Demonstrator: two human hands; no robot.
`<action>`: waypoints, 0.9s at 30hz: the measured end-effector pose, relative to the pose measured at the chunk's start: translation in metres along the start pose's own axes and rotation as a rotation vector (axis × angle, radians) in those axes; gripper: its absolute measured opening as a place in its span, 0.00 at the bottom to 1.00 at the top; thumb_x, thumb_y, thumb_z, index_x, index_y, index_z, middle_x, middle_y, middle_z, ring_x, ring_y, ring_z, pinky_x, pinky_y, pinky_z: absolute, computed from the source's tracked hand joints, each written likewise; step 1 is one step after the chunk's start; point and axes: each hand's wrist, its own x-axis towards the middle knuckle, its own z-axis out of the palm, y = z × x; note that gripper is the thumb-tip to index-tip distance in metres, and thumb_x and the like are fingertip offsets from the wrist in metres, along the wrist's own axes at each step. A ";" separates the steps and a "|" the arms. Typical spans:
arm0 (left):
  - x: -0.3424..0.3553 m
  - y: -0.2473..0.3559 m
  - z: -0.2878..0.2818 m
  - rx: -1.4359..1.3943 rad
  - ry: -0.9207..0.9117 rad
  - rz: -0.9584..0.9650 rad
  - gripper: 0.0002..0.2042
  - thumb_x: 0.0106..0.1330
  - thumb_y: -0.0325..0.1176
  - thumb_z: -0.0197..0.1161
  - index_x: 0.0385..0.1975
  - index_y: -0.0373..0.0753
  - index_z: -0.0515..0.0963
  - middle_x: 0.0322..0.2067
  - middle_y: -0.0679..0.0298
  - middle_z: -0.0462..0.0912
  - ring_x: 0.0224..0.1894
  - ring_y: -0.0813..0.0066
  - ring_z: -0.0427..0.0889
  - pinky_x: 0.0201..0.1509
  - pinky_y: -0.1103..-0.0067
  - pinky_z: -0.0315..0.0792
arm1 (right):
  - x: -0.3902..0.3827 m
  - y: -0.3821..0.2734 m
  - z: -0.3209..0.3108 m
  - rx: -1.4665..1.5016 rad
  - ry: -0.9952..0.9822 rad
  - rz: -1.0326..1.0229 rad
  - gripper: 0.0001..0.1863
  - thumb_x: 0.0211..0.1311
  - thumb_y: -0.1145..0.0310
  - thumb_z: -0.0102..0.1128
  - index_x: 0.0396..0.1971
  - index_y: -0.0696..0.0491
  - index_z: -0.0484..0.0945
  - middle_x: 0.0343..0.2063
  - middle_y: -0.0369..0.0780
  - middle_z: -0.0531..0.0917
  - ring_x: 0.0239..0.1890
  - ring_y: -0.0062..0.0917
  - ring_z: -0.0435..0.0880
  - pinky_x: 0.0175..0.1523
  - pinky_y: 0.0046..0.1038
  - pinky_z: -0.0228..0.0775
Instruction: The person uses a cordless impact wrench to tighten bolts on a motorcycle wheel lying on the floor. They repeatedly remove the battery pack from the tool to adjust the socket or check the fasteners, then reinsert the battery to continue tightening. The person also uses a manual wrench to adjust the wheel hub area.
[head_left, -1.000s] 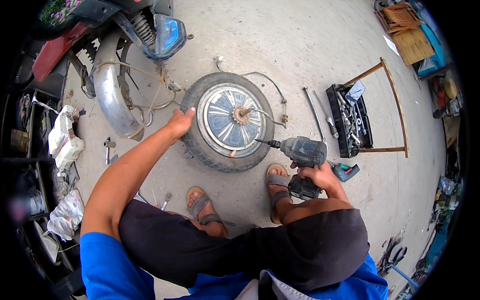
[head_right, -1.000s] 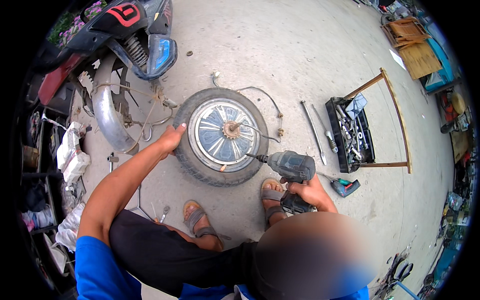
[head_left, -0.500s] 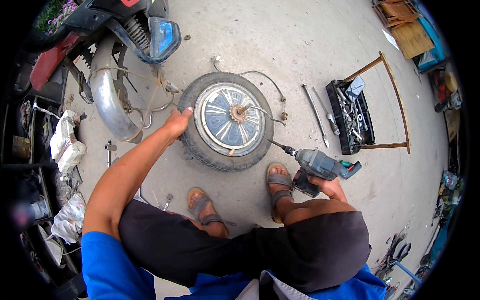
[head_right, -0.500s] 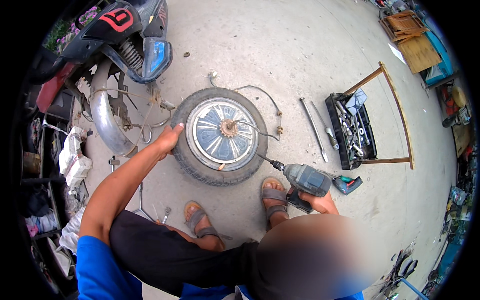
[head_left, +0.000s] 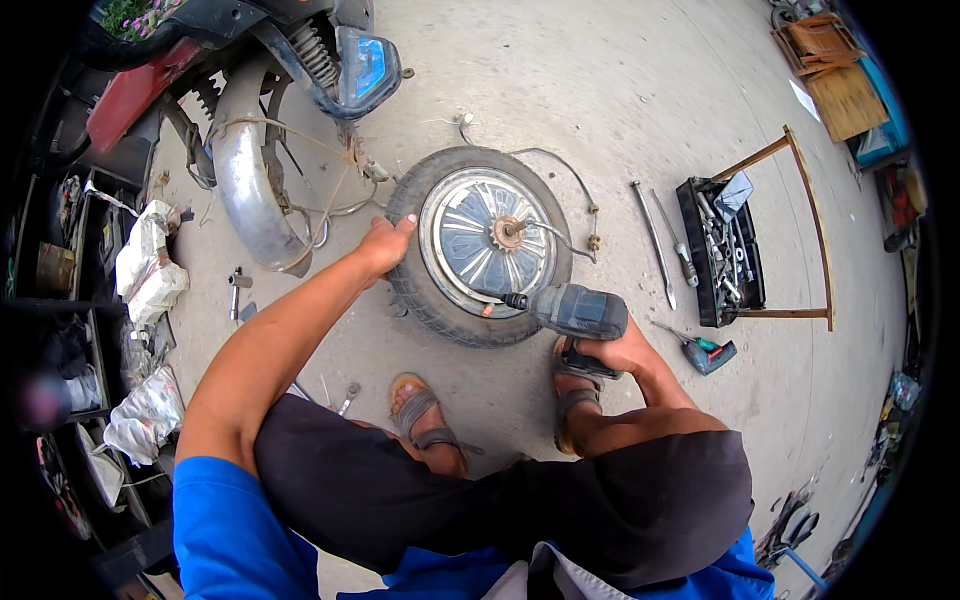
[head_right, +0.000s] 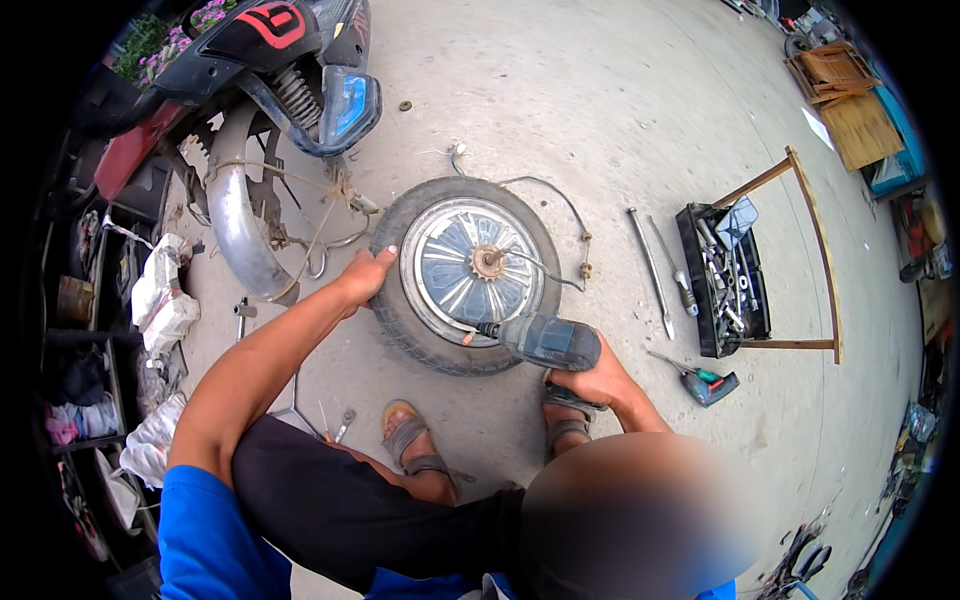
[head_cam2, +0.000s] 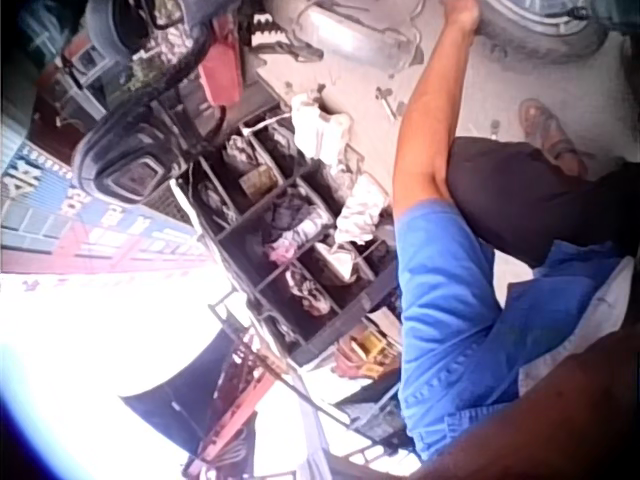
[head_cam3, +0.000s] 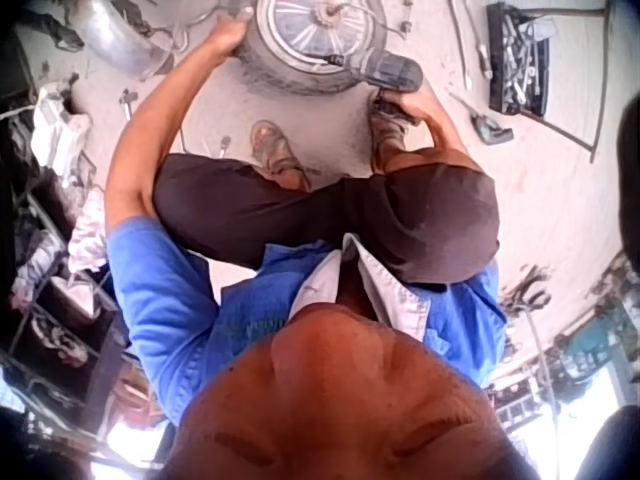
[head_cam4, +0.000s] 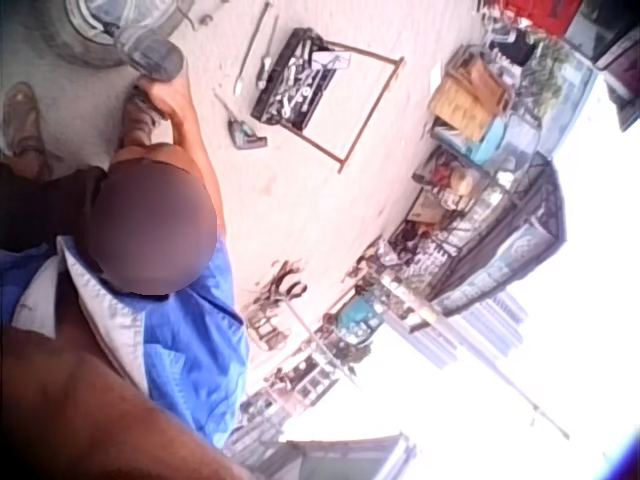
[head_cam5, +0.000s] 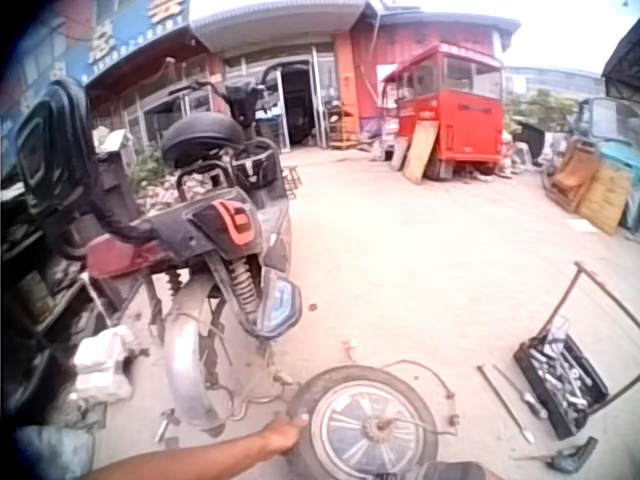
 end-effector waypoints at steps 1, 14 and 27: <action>0.000 -0.001 0.000 -0.003 0.004 0.001 0.42 0.74 0.56 0.49 0.69 0.27 0.40 0.64 0.36 0.62 0.60 0.42 0.74 0.55 0.50 0.75 | 0.001 0.000 0.001 -0.005 -0.001 -0.008 0.24 0.40 0.79 0.68 0.44 0.61 0.79 0.37 0.40 0.86 0.42 0.25 0.83 0.49 0.29 0.74; -0.006 0.001 0.003 0.031 0.062 0.006 0.40 0.73 0.59 0.47 0.67 0.26 0.47 0.59 0.40 0.70 0.54 0.50 0.80 0.53 0.54 0.77 | 0.005 -0.011 0.007 -0.141 -0.005 0.001 0.23 0.41 0.79 0.68 0.44 0.61 0.79 0.36 0.41 0.86 0.41 0.26 0.83 0.49 0.30 0.75; 0.005 -0.005 0.007 0.003 0.050 0.039 0.39 0.74 0.57 0.48 0.66 0.26 0.46 0.59 0.38 0.69 0.54 0.47 0.80 0.53 0.53 0.77 | 0.011 -0.040 -0.003 -0.293 -0.039 -0.041 0.14 0.41 0.78 0.64 0.33 0.62 0.80 0.25 0.43 0.84 0.30 0.23 0.79 0.38 0.31 0.74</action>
